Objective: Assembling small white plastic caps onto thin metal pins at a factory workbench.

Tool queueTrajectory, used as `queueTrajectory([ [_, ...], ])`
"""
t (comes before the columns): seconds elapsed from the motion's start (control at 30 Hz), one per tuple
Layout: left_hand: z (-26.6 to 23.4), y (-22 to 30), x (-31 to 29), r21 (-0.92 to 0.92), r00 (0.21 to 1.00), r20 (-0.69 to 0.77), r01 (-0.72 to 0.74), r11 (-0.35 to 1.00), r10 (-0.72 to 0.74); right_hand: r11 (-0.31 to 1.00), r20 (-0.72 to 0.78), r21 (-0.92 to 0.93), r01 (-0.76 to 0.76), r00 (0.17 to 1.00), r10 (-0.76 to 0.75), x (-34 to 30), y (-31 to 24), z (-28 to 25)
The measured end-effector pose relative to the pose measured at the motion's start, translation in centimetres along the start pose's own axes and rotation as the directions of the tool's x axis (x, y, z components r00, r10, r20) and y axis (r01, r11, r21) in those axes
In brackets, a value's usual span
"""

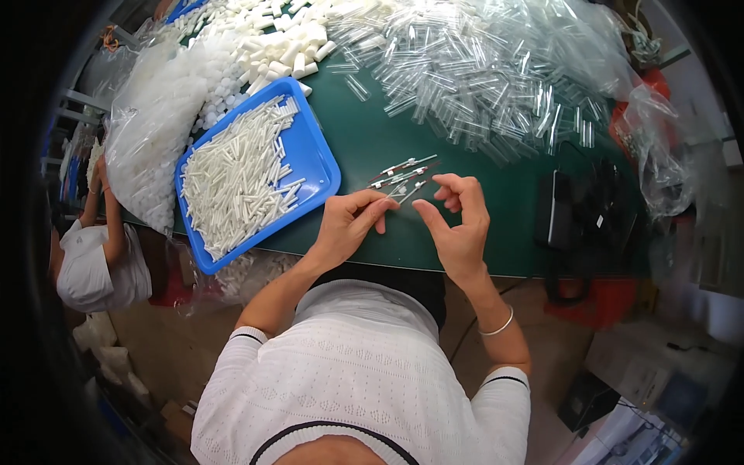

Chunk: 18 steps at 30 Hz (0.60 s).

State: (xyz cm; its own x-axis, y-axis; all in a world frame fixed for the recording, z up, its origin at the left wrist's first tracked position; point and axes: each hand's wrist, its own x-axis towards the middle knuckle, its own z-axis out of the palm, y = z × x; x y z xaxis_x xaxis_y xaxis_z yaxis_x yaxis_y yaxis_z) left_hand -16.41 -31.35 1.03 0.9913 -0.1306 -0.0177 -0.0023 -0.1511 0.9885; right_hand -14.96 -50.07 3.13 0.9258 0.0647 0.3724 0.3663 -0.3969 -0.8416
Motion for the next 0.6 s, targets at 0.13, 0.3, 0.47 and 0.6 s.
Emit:
queueTrajectory([
  [0.13, 0.7, 0.2, -0.8, -0.241, 1.0, -0.004, 0.016, 0.97, -0.017, 0.657, 0.31, 0.644, -0.392, 0.919, 0.245, -0.6, -0.1, 4.0],
  [0.3, -3.1, 2.4, -1.4, 0.291, 0.937, -0.178, -0.242, 0.926, 0.301, 0.834, 0.318, 0.471, -0.286, 0.937, 0.142, 0.5, -1.1, 4.1],
  [0.47, -4.3, 2.4, -0.9, -0.237, 0.99, -0.065, -0.14, 0.961, 0.128, 0.96, 0.431, 0.253, -0.117, 0.902, -0.003, 0.2, -2.5, 4.3],
  [0.6, -11.0, 3.6, 2.9, 0.04, 0.963, -0.239, -0.12, 0.992, 0.126, 0.945, 0.329, 0.222, -0.24, 0.931, 0.159, 0.1, -1.8, 2.8],
])
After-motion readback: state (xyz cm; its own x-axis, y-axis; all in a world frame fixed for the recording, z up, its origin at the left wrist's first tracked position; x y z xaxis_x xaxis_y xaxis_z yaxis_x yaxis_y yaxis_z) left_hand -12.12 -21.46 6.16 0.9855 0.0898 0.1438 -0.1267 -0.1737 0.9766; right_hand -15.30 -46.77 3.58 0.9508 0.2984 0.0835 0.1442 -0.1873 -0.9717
